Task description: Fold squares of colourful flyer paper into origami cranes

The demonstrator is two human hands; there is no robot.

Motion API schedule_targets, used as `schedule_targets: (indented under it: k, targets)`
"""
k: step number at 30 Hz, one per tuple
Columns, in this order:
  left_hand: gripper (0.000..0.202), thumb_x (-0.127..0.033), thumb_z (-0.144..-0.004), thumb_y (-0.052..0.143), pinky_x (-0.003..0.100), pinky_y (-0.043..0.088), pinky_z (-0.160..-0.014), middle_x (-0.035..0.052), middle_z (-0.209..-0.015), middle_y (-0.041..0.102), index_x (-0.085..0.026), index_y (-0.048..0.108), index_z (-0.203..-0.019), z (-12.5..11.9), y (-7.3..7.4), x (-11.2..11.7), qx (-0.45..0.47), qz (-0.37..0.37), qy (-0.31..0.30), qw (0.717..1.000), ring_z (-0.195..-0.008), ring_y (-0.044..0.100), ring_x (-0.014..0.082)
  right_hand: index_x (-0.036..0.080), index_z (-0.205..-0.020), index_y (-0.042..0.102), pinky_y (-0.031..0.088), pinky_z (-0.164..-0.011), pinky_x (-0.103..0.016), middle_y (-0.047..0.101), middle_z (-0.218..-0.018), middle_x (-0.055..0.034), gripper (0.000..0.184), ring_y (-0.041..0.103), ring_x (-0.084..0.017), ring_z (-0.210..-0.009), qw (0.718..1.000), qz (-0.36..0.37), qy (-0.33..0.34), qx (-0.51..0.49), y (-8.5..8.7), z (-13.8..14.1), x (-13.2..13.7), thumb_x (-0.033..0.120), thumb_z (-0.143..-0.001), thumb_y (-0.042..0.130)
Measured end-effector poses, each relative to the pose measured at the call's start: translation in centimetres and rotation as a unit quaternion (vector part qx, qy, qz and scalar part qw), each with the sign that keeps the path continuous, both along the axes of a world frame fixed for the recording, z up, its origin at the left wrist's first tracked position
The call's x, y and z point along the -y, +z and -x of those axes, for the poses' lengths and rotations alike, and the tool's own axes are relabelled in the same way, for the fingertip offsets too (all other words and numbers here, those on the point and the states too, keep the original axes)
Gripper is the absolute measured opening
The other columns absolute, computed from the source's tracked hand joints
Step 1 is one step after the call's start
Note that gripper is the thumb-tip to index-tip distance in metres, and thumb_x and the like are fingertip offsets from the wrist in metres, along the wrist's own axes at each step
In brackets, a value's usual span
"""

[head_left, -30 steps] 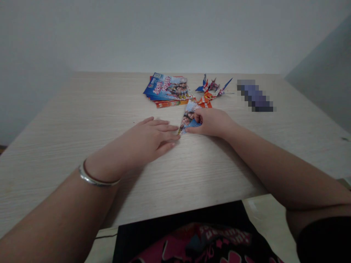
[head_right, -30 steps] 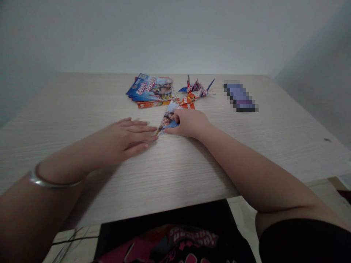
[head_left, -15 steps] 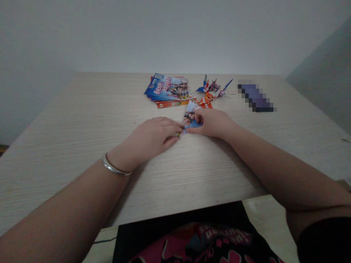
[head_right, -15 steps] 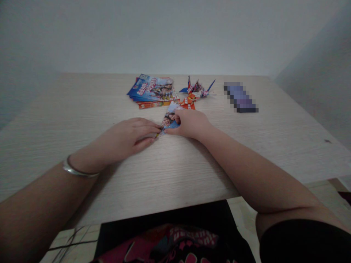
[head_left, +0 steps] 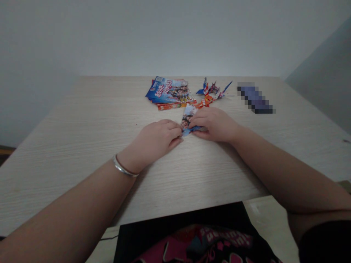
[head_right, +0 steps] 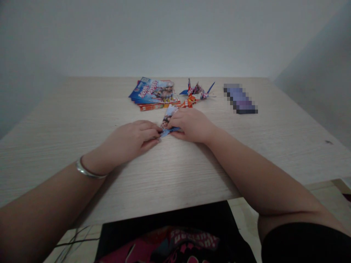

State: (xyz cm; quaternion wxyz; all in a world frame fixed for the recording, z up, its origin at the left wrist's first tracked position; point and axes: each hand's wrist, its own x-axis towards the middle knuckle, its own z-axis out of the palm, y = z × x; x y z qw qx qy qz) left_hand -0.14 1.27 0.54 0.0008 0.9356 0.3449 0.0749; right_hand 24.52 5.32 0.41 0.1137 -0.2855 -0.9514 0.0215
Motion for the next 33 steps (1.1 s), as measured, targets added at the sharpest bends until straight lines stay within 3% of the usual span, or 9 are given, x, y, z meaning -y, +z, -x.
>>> schedule_targets:
  k: [5,9,14,19,26,33]
  targets:
    - [0.025,-0.025,-0.102,0.048,0.034,0.054,-0.081,0.011,-0.1,0.072,-0.014,0.07,-0.096,-0.4,0.2,0.2,-0.004,-0.015,0.014,1.0,-0.089,0.067,0.0223,0.021,-0.114,0.076,0.041,-0.084,-0.035,0.076,-0.115,-0.0094,0.03,0.066,-0.025,-0.102,0.998,-0.031,-0.036,0.05,0.2,1.2,0.8,0.03,-0.095,0.054]
    - [0.023,-0.021,-0.099,0.047,0.035,0.054,-0.079,0.0112,-0.099,0.072,-0.013,0.069,-0.098,-0.6,0.2,0.4,-0.005,-0.021,0.037,0.999,-0.088,0.067,0.0233,0.02,-0.102,0.076,0.036,-0.077,-0.037,0.078,-0.104,-0.0096,0.028,0.066,-0.025,-0.093,0.992,-0.061,-0.075,0.083,0.5,2.1,1.6,0.028,-0.095,0.05]
    - [0.022,-0.027,-0.099,0.051,0.038,0.053,-0.08,0.0104,-0.093,0.072,-0.014,0.069,-0.096,-0.7,0.3,0.7,0.044,-0.012,0.08,0.996,-0.087,0.067,0.0247,0.018,-0.096,0.074,0.035,-0.08,-0.038,0.077,-0.101,-0.0108,0.028,0.064,-0.026,-0.095,0.989,-0.082,-0.119,0.043,0.7,2.8,2.2,0.026,-0.095,0.047]
    - [0.023,-0.029,-0.097,0.053,0.035,0.05,-0.073,0.007,-0.083,0.07,-0.017,0.069,-0.087,-0.7,0.4,0.9,0.128,-0.042,0.113,0.985,-0.078,0.063,0.0215,0.02,-0.093,0.071,0.037,-0.08,-0.036,0.075,-0.095,-0.0087,0.021,0.063,-0.025,-0.093,0.986,-0.054,-0.157,-0.034,1.1,3.4,2.8,0.027,-0.089,0.052]
    - [0.019,-0.025,-0.094,0.054,0.034,0.048,-0.07,0.0049,-0.08,0.067,-0.018,0.065,-0.079,-0.7,0.6,1.0,0.232,-0.05,0.089,0.967,-0.074,0.061,0.0186,0.022,-0.09,0.07,0.038,-0.086,-0.036,0.073,-0.09,-0.0057,0.017,0.062,-0.024,-0.092,0.982,-0.022,-0.16,-0.101,1.5,4.1,3.5,0.028,-0.086,0.054]
    - [0.022,-0.023,-0.092,0.056,0.032,0.042,-0.067,0.0014,-0.069,0.059,-0.02,0.057,-0.07,-0.3,0.5,0.6,0.231,-0.109,0.041,0.966,-0.07,0.055,0.0171,0.022,-0.082,0.068,0.038,-0.083,-0.036,0.072,-0.083,-0.0034,0.009,0.062,-0.022,-0.085,0.978,-0.022,-0.161,-0.133,1.3,3.6,3.4,0.023,-0.081,0.059]
